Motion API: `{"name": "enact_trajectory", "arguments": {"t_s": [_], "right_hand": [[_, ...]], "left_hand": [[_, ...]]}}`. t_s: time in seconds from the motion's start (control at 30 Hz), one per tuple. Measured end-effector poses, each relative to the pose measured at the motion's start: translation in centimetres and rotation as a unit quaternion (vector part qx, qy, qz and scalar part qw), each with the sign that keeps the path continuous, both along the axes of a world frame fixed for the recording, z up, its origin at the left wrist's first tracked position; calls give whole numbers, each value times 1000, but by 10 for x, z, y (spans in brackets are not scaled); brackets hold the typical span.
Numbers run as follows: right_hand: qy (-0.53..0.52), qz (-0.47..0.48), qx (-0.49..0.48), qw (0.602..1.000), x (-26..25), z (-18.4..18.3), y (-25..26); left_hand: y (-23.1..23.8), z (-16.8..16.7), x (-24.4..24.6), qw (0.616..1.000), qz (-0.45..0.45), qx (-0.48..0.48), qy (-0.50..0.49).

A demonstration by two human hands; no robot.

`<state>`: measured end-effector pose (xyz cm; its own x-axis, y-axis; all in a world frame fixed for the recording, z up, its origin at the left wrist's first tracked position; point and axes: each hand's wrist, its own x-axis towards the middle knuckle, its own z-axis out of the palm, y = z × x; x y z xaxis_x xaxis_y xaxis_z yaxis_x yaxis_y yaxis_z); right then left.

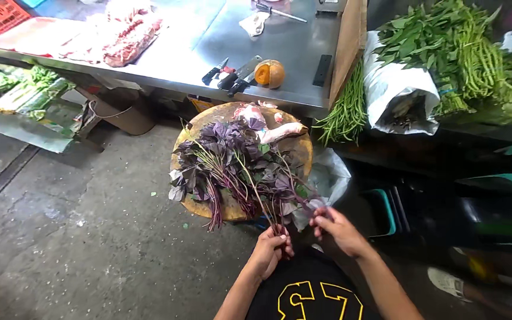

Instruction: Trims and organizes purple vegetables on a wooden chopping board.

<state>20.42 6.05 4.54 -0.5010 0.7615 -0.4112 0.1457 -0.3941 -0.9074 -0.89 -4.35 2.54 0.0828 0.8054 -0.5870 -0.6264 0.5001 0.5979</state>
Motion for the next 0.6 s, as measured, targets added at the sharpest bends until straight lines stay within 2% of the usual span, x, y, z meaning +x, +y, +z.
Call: {"name": "enact_trajectory", "arguments": {"t_s": [0.07, 0.17, 0.23, 0.3, 0.33, 0.4, 0.47, 0.53, 0.6], "right_hand": [[6, -60, 27, 998, 23, 18, 24], [20, -125, 70, 989, 59, 45, 50], [29, -175, 97, 979, 82, 61, 61], [28, -199, 129, 971, 102, 74, 67], [26, -202, 146, 968, 111, 78, 69], [11, -199, 177, 964, 124, 84, 68], [-36, -197, 205, 958, 127, 90, 67], [-95, -208, 246, 942, 124, 93, 67], [-133, -235, 294, 917, 118, 96, 67]], "left_hand": [[8, 12, -4, 997, 33, -31, 66], [12, 24, -30, 969, 35, -1, 246], [14, 41, -57, 904, -5, 25, 426], [12, 65, -80, 845, -4, 70, 530], [12, 77, -88, 834, 17, 95, 544], [15, 94, -96, 853, 77, 121, 501], [23, 99, -99, 857, 69, 82, 503], [36, 82, -99, 871, -12, 12, 491], [47, 44, -89, 920, -18, -38, 389]]}}
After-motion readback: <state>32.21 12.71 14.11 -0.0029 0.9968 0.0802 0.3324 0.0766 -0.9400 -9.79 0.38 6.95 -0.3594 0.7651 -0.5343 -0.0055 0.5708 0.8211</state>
